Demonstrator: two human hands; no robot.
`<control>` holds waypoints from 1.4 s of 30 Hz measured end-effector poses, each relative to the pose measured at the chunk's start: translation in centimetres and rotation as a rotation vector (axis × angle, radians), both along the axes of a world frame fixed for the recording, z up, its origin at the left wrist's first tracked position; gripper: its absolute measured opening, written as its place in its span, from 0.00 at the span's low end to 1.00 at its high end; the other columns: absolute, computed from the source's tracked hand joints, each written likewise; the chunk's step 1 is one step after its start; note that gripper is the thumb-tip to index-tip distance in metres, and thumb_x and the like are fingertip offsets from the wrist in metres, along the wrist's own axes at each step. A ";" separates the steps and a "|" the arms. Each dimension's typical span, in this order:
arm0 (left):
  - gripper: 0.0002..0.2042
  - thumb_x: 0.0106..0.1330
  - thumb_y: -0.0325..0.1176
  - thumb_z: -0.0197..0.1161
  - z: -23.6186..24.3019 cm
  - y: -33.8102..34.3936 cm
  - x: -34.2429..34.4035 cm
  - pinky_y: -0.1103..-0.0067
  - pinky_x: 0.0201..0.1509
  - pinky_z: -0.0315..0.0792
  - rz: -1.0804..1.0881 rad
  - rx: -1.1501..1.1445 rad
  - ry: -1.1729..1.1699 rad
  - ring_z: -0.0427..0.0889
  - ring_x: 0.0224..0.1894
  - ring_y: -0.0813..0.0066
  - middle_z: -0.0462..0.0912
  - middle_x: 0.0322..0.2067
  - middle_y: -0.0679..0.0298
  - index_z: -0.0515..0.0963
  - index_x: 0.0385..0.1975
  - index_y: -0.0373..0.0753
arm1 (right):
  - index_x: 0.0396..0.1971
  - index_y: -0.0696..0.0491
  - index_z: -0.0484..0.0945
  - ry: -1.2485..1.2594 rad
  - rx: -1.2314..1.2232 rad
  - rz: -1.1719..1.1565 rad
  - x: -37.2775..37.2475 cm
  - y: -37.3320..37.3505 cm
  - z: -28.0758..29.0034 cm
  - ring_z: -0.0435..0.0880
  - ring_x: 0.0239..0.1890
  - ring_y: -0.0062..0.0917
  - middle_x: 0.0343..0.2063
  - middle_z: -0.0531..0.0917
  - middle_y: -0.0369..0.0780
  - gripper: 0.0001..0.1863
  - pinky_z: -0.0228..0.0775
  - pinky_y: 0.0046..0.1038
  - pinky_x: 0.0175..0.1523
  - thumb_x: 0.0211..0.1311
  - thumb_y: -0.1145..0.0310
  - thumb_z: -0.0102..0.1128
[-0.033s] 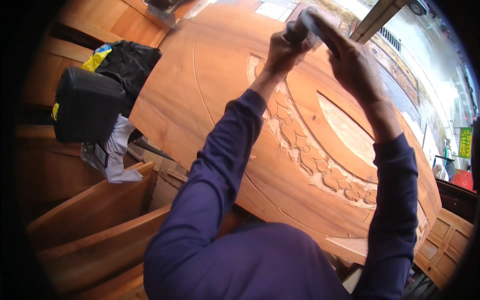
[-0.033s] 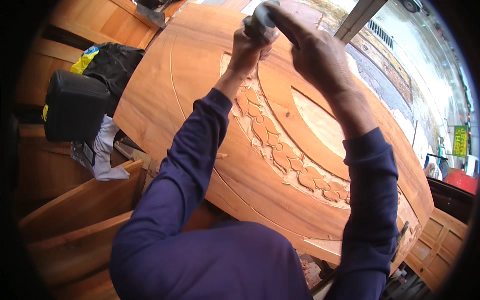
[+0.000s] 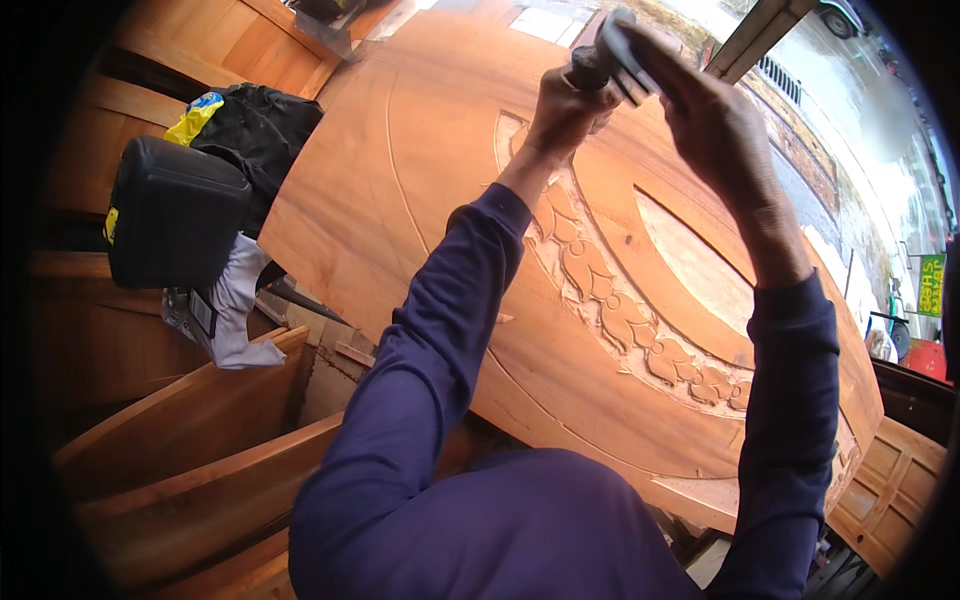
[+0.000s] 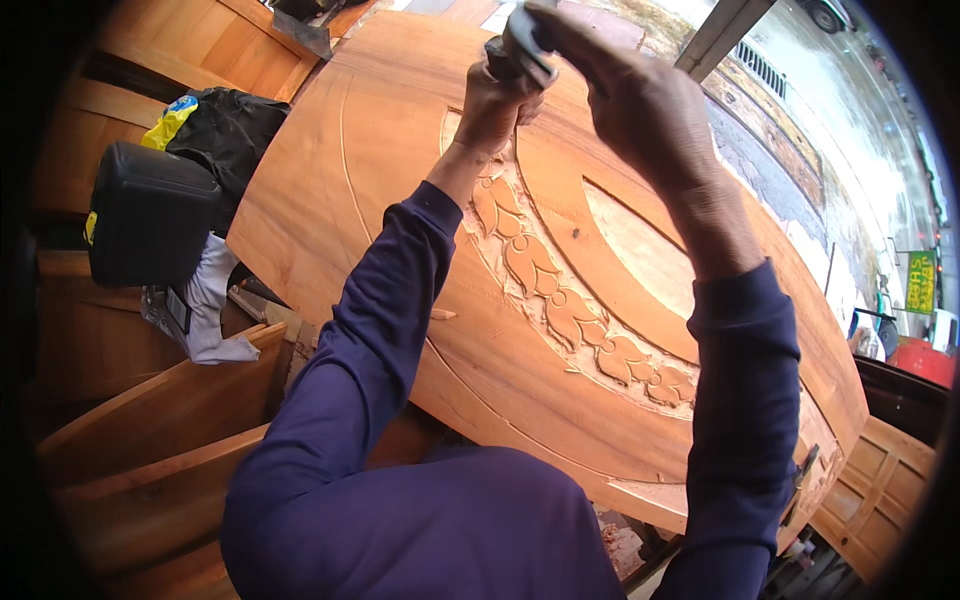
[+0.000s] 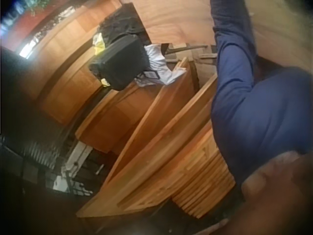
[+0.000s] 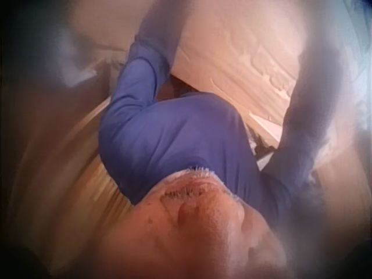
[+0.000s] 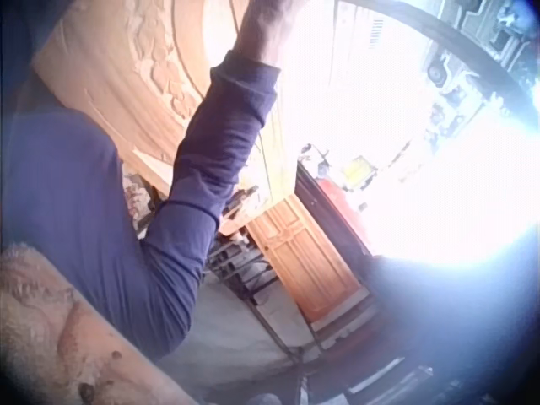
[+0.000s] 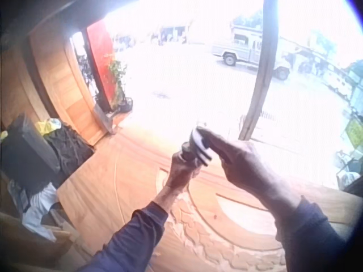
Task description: The person uses a wooden mallet to strike a chisel while carving decorative patterns into a large wooden door.
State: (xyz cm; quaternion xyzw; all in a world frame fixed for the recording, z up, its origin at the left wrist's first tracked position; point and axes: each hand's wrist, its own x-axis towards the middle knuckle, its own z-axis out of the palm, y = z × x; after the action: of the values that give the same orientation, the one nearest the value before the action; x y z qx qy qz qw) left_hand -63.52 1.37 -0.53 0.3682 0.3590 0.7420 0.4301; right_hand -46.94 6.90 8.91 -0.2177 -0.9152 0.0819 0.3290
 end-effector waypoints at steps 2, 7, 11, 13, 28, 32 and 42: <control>0.06 0.63 0.26 0.67 0.5 0.3 -0.5 0.81 0.18 0.59 -0.076 -0.028 0.040 0.68 0.16 0.85 0.73 0.17 0.70 0.77 0.25 0.37 | 0.68 0.29 0.70 0.031 0.068 0.025 0.1 0.3 -0.1 0.87 0.32 0.45 0.36 0.87 0.48 0.31 0.79 0.43 0.35 0.67 0.69 0.62; 0.13 0.66 0.33 0.66 0.4 2.9 -2.6 0.82 0.15 0.59 -0.007 -0.091 0.006 0.66 0.12 0.84 0.70 0.13 0.70 0.73 0.20 0.41 | 0.68 0.26 0.71 -0.055 0.044 -0.100 2.2 -1.2 0.0 0.87 0.28 0.39 0.32 0.87 0.44 0.32 0.79 0.38 0.32 0.66 0.68 0.64; 0.15 0.64 0.35 0.69 0.7 2.4 -2.4 0.83 0.15 0.59 0.019 -0.092 0.097 0.66 0.11 0.85 0.69 0.12 0.72 0.70 0.18 0.44 | 0.71 0.30 0.68 0.134 -0.182 -0.068 4.2 -1.6 -0.2 0.85 0.51 0.31 0.56 0.83 0.41 0.37 0.81 0.32 0.53 0.64 0.74 0.66; 0.15 0.64 0.35 0.70 0.8 1.7 -0.7 0.83 0.15 0.59 0.007 -0.113 0.172 0.65 0.12 0.86 0.68 0.12 0.73 0.71 0.18 0.45 | 0.73 0.34 0.66 0.153 -0.232 -0.034 5.7 -1.4 0.1 0.78 0.65 0.27 0.67 0.76 0.38 0.38 0.76 0.31 0.64 0.66 0.77 0.64; 0.11 0.63 0.30 0.70 1.3 0.2 0.5 0.83 0.15 0.59 0.070 -0.097 0.091 0.66 0.12 0.85 0.70 0.13 0.71 0.75 0.20 0.41 | 0.66 0.41 0.76 0.310 0.287 -0.216 7.3 -1.4 8.7 0.85 0.47 0.21 0.54 0.85 0.38 0.28 0.76 0.25 0.54 0.66 0.67 0.68; 0.08 0.61 0.33 0.72 0.7 0.5 0.1 0.83 0.16 0.60 0.046 -0.095 0.072 0.66 0.13 0.86 0.68 0.13 0.73 0.79 0.26 0.40 | 0.67 0.39 0.75 0.339 0.254 -0.285 8.1 -0.7 8.4 0.86 0.43 0.25 0.51 0.86 0.40 0.29 0.77 0.28 0.50 0.65 0.69 0.67; 0.11 0.62 0.29 0.71 0.7 -0.6 1.1 0.83 0.17 0.59 0.069 -0.022 0.109 0.68 0.14 0.86 0.73 0.16 0.71 0.76 0.21 0.38 | 0.68 0.35 0.72 0.067 0.283 -0.199 3.3 -0.2 0.8 0.88 0.35 0.33 0.42 0.87 0.44 0.33 0.79 0.34 0.40 0.64 0.74 0.65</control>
State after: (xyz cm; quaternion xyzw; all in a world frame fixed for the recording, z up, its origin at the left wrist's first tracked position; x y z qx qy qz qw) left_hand -62.44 0.74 0.12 0.3908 0.4027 0.7312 0.3880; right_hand -43.61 6.74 9.67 -0.2559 -0.8800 -0.0736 0.3934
